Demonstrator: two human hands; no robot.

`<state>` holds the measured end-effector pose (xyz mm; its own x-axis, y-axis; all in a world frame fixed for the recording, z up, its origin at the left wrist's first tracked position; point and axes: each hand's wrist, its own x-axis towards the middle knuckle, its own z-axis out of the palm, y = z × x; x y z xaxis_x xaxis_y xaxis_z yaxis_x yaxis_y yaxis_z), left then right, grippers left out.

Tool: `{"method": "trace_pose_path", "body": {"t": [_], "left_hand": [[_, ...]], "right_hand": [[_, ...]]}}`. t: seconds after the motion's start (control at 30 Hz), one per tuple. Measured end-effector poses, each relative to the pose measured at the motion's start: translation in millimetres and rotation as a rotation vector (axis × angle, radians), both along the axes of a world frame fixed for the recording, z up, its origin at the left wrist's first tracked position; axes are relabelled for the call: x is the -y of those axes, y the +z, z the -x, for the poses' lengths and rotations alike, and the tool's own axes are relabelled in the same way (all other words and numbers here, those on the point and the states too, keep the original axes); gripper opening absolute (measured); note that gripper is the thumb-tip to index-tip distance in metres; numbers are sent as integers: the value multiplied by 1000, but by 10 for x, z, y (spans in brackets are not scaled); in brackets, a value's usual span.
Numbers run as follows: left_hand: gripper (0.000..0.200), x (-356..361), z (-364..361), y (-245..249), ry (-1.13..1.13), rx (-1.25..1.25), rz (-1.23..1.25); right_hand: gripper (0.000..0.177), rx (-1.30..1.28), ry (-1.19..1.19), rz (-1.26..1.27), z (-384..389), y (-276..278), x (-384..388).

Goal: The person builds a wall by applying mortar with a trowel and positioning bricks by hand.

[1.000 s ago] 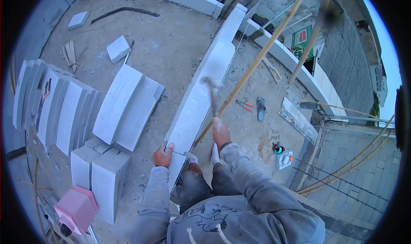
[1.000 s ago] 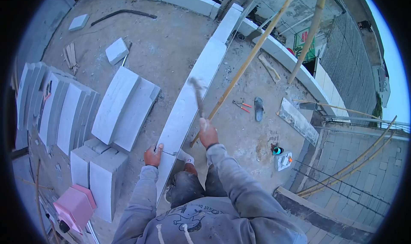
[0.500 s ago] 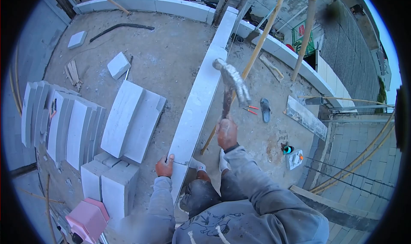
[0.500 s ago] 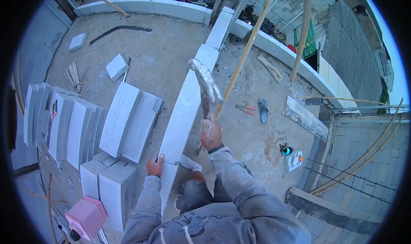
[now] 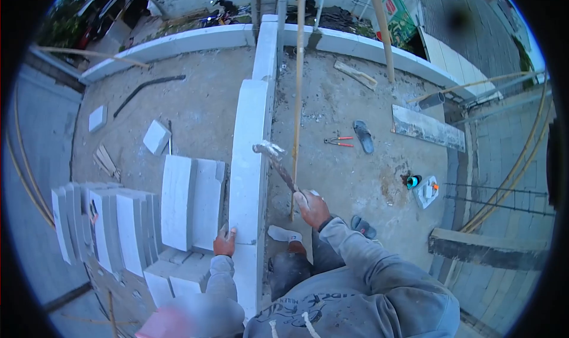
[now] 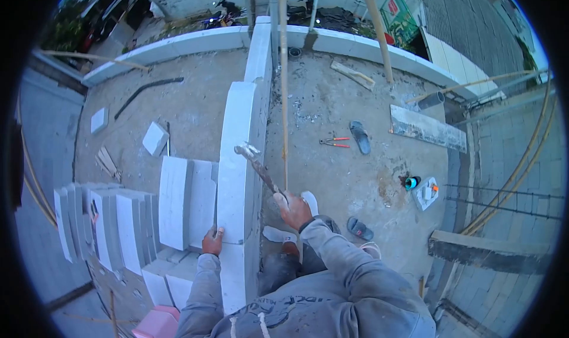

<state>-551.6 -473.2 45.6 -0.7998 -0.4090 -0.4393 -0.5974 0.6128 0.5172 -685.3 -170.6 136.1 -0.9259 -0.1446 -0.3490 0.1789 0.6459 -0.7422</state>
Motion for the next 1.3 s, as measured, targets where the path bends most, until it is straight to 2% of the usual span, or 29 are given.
{"method": "trace_pose_path", "body": {"t": [0.03,0.17,0.23,0.27,0.33,0.37,0.4,0.47,0.53,0.57,0.6,0.63,0.7,0.73,0.77,0.8,0.83,0.97,1.03,1.07,1.1,1.13,1.17,1.2,1.27,1.3], "left_hand": [[68,-7,205,84,-66,57,-4],[65,-284,1278,115,-5,-147,127],[64,-425,1830,113,56,-247,85],[64,-546,2121,252,61,-200,85],[67,-557,2602,230,-74,16,94],[68,-613,2766,97,21,-105,65],[68,-650,2826,7,57,-118,69],[69,-732,2951,-147,128,-147,77],[71,-639,2898,-254,86,160,272],[71,-605,2804,-420,100,61,338],[71,-577,2801,-457,104,65,347],[70,-554,2783,-486,186,-21,150],[70,-576,2778,-702,188,-265,318],[70,-558,2774,-684,188,-261,320],[71,-642,2875,-329,135,-62,336],[73,-699,2942,-131,78,137,347],[73,-683,2928,-167,70,89,340],[70,-653,2826,-165,76,106,318],[66,-693,2957,-128,93,105,315],[66,-659,2885,-200,100,114,319],[65,-598,2748,-394,61,40,392],[66,-500,2675,-564,81,-95,236],[66,-402,2603,-733,97,-227,62],[66,-421,2705,-602,106,-342,-112],[68,-644,2910,-205,87,121,316],[69,-658,2910,-203,98,97,341]], "right_hand": [[49,77,-20,22,42,14,-7],[46,42,15,145,452,84,82],[37,-28,44,240,761,313,172],[37,-16,33,252,891,312,200],[28,-236,128,368,1146,295,210],[25,-253,169,410,1293,359,205],[25,-239,167,404,1385,357,204],[25,-42,170,432,1566,313,210],[26,-26,155,428,1675,249,216],[26,-40,154,439,1679,246,214],[26,-73,162,446,1756,230,203],[27,-107,168,450,1828,214,206],[29,-75,165,426,1822,-30,246],[30,-60,165,395,1822,-212,263],[30,-56,164,396,1812,-460,309],[33,61,137,198,1803,-740,374],[36,176,108,-2,1813,-875,394],[41,296,186,-9,1882,-455,376],[39,200,244,108,1971,-312,332],[39,208,252,111,1996,-190,315],[39,107,262,228,2021,-63,295],[39,-1,268,343,2040,-6,283],[39,-2,273,343,2043,-49,278],[40,-27,249,353,2033,-141,272],[42,-60,227,361,2038,-358,303],[44,108,202,150,2073,-463,348]]}}
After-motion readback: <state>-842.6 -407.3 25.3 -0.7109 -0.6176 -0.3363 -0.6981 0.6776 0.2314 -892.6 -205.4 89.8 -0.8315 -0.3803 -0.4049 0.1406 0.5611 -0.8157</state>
